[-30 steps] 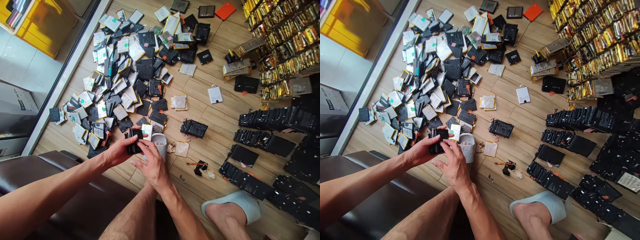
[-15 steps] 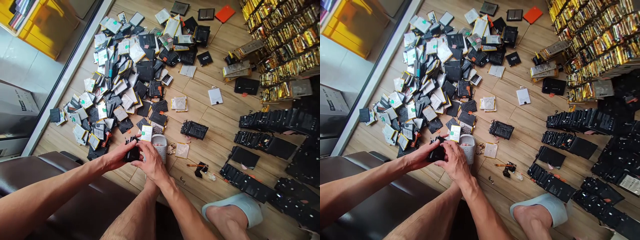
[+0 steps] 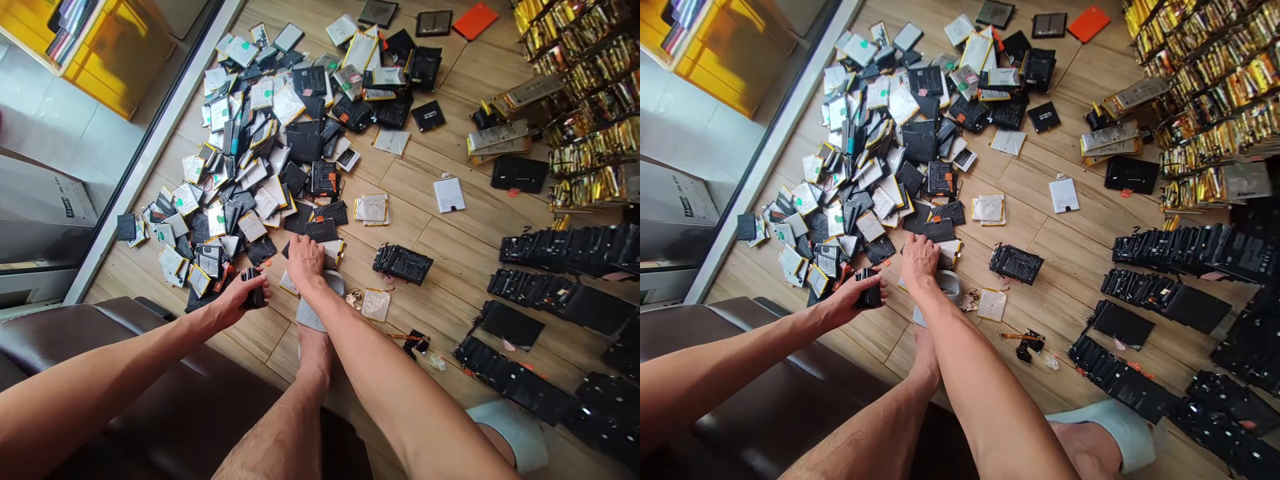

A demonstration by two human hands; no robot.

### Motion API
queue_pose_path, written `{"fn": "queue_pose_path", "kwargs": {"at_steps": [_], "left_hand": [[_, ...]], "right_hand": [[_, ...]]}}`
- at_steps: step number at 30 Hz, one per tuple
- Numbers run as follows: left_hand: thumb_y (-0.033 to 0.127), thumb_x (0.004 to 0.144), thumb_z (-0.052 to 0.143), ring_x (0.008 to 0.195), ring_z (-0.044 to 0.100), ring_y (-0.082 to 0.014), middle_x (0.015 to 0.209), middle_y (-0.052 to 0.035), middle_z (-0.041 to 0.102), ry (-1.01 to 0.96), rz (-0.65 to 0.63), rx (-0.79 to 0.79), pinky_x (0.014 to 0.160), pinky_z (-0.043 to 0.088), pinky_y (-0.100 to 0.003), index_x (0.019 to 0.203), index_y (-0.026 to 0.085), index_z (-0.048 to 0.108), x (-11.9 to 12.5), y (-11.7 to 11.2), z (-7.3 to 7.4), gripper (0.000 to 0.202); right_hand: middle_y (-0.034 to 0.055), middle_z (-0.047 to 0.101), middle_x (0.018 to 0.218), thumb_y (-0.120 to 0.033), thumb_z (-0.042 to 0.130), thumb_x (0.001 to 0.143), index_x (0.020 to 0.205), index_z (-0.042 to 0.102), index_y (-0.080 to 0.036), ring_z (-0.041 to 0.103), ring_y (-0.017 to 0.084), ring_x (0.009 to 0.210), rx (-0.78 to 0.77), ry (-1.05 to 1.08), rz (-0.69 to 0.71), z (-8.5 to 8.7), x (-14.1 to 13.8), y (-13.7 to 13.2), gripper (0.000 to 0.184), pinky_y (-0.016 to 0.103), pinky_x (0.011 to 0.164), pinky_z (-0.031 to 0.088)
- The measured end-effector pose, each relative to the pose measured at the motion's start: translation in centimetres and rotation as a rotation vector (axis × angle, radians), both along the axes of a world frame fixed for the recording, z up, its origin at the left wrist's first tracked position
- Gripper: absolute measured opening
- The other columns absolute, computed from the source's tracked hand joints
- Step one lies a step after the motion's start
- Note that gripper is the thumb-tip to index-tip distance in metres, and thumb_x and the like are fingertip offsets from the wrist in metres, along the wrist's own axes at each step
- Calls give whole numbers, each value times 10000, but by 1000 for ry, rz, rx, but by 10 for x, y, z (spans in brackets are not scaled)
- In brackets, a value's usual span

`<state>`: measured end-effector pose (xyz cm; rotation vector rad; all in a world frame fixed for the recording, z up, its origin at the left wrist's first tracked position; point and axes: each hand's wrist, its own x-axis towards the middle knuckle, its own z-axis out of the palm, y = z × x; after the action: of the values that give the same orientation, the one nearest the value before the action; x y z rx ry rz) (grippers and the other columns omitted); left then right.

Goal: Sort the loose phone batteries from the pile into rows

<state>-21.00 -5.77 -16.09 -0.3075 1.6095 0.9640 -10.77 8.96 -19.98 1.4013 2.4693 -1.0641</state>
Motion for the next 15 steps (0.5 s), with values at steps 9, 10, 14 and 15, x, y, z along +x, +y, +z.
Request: {"fn": "queue_pose_path", "kwargs": {"at_steps": [9, 10, 14, 15], "left_hand": [[173, 871, 686, 745, 755, -268, 960, -130, 754, -184, 84, 156, 713, 627, -422, 1269, 183, 579, 8, 22, 20, 412], [179, 882, 675, 758, 757, -272, 980, -137, 755, -205, 84, 175, 723, 626, -429, 1277, 184, 579, 10, 24, 22, 407], [281, 930, 671, 835, 762, -290, 1090, -157, 750, -290, 82, 240, 783, 621, -469, 1324, 213, 578, 14, 30, 29, 410], [304, 934, 675, 857, 761, -294, 1107, -157, 748, -305, 83, 258, 805, 617, -481, 1330, 219, 578, 15, 31, 31, 417]], "right_hand": [[44, 788, 1025, -392, 700, 822, 1055, 760, -197, 729, 211, 922, -680, 658, -705, 3, 72, 11, 310, 316, 800, 583], [36, 785, 991, -389, 721, 789, 1036, 751, -192, 736, 205, 890, -755, 701, -770, 4, 79, 9, 318, 296, 747, 587], [25, 773, 945, -370, 774, 746, 1004, 703, -192, 758, 175, 827, -882, 779, -876, 11, 95, -1, 321, 219, 621, 567], [28, 774, 939, -373, 775, 756, 1006, 697, -193, 761, 176, 820, -884, 781, -880, 13, 97, -5, 319, 220, 620, 572]]}}
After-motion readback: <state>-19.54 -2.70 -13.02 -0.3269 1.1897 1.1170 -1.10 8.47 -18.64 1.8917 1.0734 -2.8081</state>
